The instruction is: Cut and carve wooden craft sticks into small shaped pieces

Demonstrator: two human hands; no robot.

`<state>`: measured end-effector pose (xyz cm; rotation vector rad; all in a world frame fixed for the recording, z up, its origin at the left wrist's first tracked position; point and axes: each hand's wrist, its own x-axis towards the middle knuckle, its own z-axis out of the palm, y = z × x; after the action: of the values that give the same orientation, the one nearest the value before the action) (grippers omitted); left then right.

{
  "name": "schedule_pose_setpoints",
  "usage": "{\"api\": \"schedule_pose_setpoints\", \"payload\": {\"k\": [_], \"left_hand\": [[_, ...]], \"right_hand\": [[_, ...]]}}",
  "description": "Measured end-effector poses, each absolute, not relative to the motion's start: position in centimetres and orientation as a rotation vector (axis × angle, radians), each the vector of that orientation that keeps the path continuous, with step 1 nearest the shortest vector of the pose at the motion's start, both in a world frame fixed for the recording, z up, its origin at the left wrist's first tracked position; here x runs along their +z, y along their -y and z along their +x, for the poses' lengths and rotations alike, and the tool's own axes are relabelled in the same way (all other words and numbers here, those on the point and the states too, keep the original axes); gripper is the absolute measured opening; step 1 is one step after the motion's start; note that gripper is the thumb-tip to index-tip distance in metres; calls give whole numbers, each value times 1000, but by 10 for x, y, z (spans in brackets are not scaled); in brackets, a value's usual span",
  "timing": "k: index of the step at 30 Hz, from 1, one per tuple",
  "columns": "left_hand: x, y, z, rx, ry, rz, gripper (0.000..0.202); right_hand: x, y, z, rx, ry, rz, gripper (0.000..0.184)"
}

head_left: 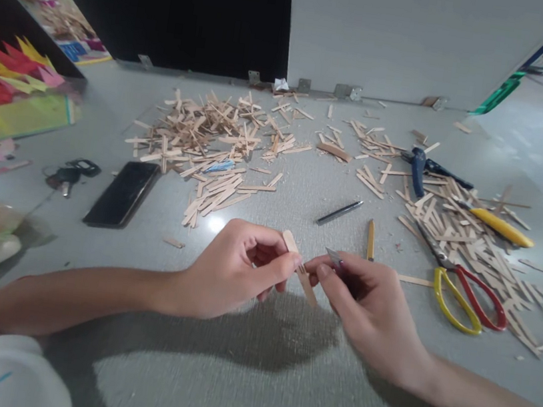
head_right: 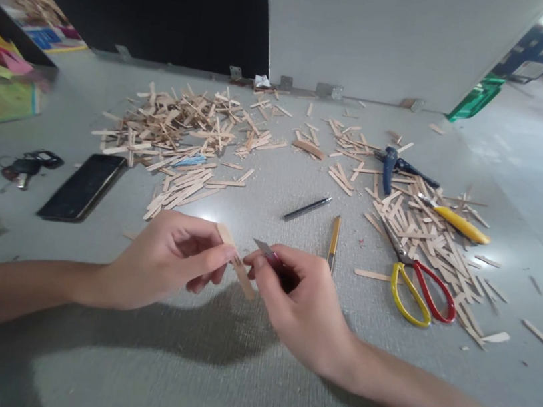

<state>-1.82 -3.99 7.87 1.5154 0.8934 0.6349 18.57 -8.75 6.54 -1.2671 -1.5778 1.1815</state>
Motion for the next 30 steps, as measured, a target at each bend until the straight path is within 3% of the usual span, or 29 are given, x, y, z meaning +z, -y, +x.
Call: {"api": "schedule_pose_setpoints", "payload": {"k": [9,20,23,27,30], "left_hand": [[76,38,-19,609,-860,1557,29],[45,48,-9,582,-698,1369,35],[38,51,-6,568,-687,1300,27],[46,49,-9,510,-752,1384,19],[53,46,-12,518,-761,1452,13]], "right_hand": [[63,88,182,1110,1570,-1314,21],[58,85,183,1109,1498,-1377,25],[56,82,183,1114,1521,-1385,26],[45,66,196,818,1612,-1553,24],[29,52,218,547,1768,-1728,8]]}}
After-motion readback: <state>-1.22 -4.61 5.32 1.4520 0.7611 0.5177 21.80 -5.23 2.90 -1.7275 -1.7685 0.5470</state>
